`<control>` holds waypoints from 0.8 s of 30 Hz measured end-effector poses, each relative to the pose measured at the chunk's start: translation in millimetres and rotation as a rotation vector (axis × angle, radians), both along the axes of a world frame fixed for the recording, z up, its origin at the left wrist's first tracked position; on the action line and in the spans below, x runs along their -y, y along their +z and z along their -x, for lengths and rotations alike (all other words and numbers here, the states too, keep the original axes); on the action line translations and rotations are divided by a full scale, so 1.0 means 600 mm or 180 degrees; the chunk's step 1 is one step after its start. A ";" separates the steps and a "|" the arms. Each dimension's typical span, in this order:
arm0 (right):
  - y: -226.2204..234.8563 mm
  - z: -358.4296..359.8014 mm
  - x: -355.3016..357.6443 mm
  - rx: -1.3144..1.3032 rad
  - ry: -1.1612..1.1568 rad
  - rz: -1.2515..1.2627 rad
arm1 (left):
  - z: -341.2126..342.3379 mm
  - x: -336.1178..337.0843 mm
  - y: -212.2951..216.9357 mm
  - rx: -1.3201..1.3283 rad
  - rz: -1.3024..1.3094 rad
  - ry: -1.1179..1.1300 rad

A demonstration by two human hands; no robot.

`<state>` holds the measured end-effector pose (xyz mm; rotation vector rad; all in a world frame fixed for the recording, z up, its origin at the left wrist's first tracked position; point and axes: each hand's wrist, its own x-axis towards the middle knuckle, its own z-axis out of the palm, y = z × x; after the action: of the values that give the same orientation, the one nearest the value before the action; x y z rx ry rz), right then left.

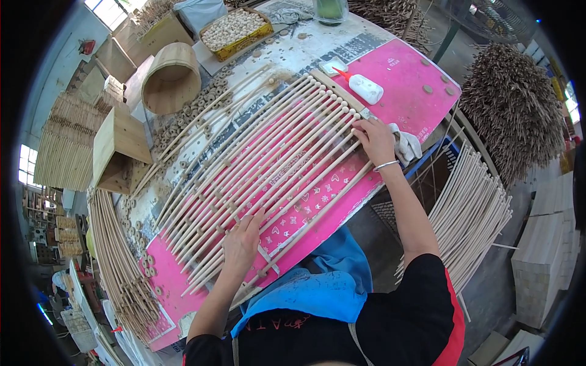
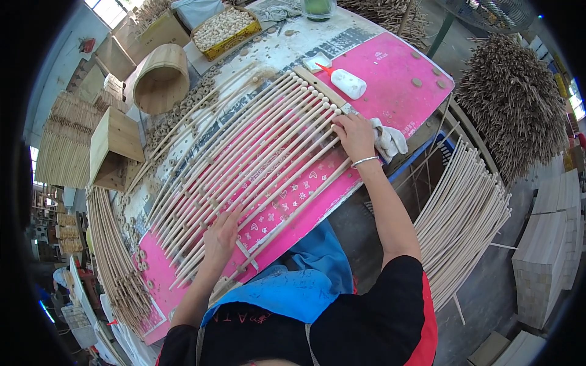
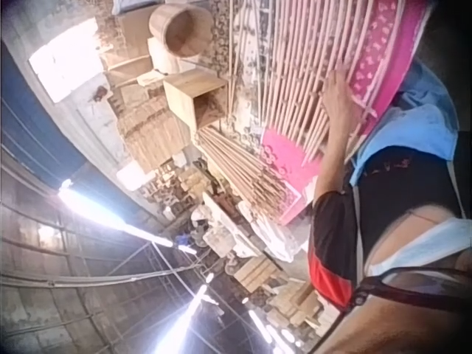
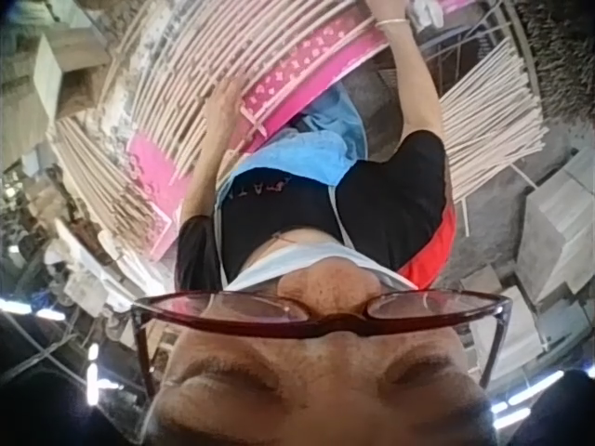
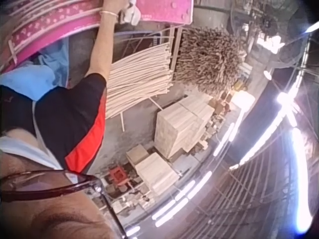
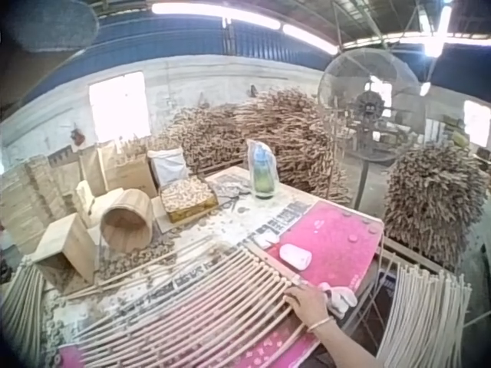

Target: Assembling a wooden rack by inserting wooden rods through circular wooden rings and applying glue.

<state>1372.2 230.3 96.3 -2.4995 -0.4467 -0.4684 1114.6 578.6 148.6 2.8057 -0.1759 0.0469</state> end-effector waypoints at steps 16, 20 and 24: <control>0.038 0.204 0.025 -0.0072 0.0682 -0.0542 | -0.053 0.036 -0.005 0.0662 -0.0321 -0.0243; 0.019 0.195 0.024 0.0015 0.0672 -0.0445 | -0.028 0.047 0.002 0.0545 -0.0064 -0.0502; 0.003 0.163 -0.004 0.0265 0.0824 -0.0307 | -0.027 0.048 -0.016 0.0500 -0.0182 -0.0617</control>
<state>1274.4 232.4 98.2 -2.2945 -0.7511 -0.4789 1130.7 550.1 139.0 2.8266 -0.4926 0.2201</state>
